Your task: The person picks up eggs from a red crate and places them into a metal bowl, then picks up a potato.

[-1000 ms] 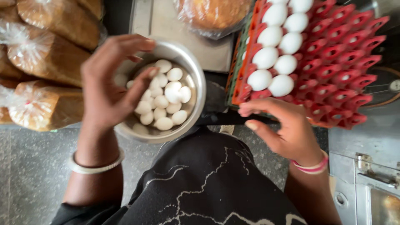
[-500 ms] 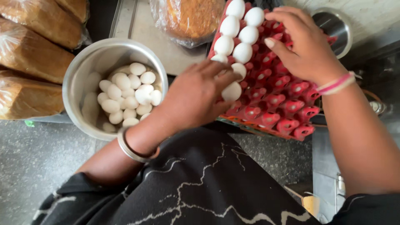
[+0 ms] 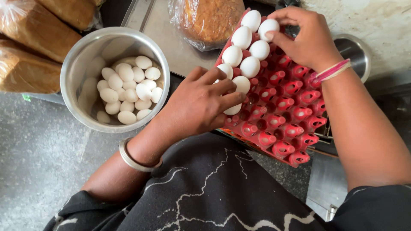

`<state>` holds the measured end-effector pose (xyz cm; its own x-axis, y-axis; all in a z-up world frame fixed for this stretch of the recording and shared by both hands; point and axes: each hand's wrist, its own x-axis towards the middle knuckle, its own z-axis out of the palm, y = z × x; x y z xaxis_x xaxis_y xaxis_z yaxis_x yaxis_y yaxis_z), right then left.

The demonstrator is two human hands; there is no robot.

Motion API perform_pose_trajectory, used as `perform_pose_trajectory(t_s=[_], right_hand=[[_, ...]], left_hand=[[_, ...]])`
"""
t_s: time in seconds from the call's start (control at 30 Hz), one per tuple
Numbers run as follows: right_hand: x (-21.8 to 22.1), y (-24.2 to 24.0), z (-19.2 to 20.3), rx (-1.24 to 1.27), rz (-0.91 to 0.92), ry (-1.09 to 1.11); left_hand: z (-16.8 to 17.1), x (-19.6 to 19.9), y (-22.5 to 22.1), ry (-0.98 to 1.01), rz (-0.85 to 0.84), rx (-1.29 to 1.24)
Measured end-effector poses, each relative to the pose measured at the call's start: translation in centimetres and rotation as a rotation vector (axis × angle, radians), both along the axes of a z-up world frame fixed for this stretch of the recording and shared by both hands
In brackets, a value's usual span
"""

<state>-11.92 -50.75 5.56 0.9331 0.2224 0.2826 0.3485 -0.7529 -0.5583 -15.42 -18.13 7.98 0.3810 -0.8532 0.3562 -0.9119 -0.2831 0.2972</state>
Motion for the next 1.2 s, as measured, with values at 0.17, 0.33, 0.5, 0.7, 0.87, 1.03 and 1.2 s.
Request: perform_pose_trajectory(t_s=[0.17,0.33,0.5,0.7,0.87,1.03,1.2], right_hand=[[-1.1,-1.0,1.5,0.751,-0.072,0.085],[-6.0,-0.8,2.9,1.405,-0.159,0.320],[-8.5,0.3,-0.1,1.747,-0.111,0.339],[-7.9,3.7,1.2,0.740,-0.329,0.235],[-5.0,5.5,2.6,-0.090,-0.191,0.074],[-3.6,5.2,3.4,-0.044,-0.111,0.203],[-3.4,5.5,3.5,0.000,-0.074,0.259]], left_hand=[[-0.6,2.1,2.0,0.267,-0.144,-0.356],[-0.5,1.8,5.2,1.134,-0.293,-0.854],[-1.0,0.1,4.8,2.011,-0.222,-1.159],[-0.9,2.0,1.3,0.698,-0.261,-0.349],[0.4,1.9,-3.6,0.053,0.037,-0.050],[-0.7,2.2,-5.2,-0.002,0.062,0.095],[-1.9,2.2,-5.9,-0.220,0.088,-0.043]])
